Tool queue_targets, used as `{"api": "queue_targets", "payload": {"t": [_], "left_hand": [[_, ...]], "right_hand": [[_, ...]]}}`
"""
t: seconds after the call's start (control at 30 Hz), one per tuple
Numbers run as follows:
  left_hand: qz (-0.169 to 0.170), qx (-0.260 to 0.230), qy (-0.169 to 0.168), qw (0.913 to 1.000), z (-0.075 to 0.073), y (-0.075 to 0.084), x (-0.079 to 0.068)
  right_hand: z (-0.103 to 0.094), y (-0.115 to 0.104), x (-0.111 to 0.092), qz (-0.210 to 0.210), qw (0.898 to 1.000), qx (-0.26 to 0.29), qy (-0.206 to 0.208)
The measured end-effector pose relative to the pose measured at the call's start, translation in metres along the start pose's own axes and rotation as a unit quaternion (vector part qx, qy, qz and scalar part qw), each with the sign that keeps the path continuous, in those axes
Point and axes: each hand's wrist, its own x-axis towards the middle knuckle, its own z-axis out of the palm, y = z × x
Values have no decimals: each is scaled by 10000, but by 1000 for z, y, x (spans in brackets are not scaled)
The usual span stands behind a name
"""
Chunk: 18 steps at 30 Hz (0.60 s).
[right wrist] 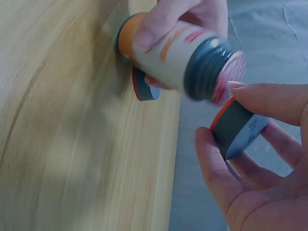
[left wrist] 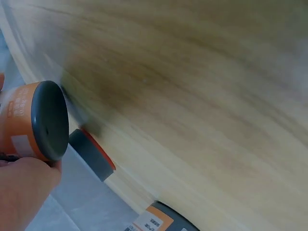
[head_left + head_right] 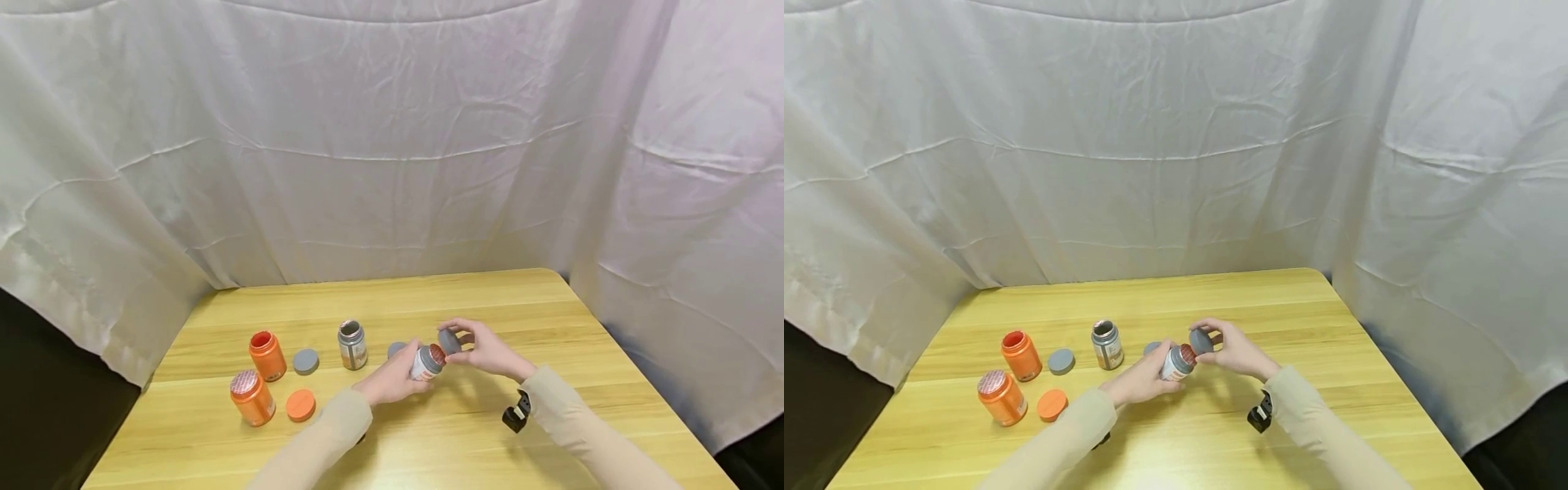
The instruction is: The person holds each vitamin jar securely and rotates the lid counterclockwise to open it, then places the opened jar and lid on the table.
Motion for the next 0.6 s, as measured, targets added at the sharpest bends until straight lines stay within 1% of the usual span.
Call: {"api": "queue_targets", "payload": {"t": [0.17, 0.27, 0.4, 0.47, 0.6], "left_hand": [[-159, -187, 184, 9995, -6, 5, -14], [-202, -239, 361, 9989, -13, 8, -24], [-151, -432, 440, 9980, -21, 10, -39], [-118, -484, 463, 9977, -25, 9, -46], [-186, -545, 556, 9968, -32, 8, -60]], "right_hand": [[1, 3, 0, 203, 9995, 112, 208], [5, 1, 2, 222, 9994, -1, 271], [12, -4, 4, 270, 9984, -367, 328], [17, -6, 6, 235, 9977, -554, 311], [28, -10, 9, 82, 9955, -912, 242]]}}
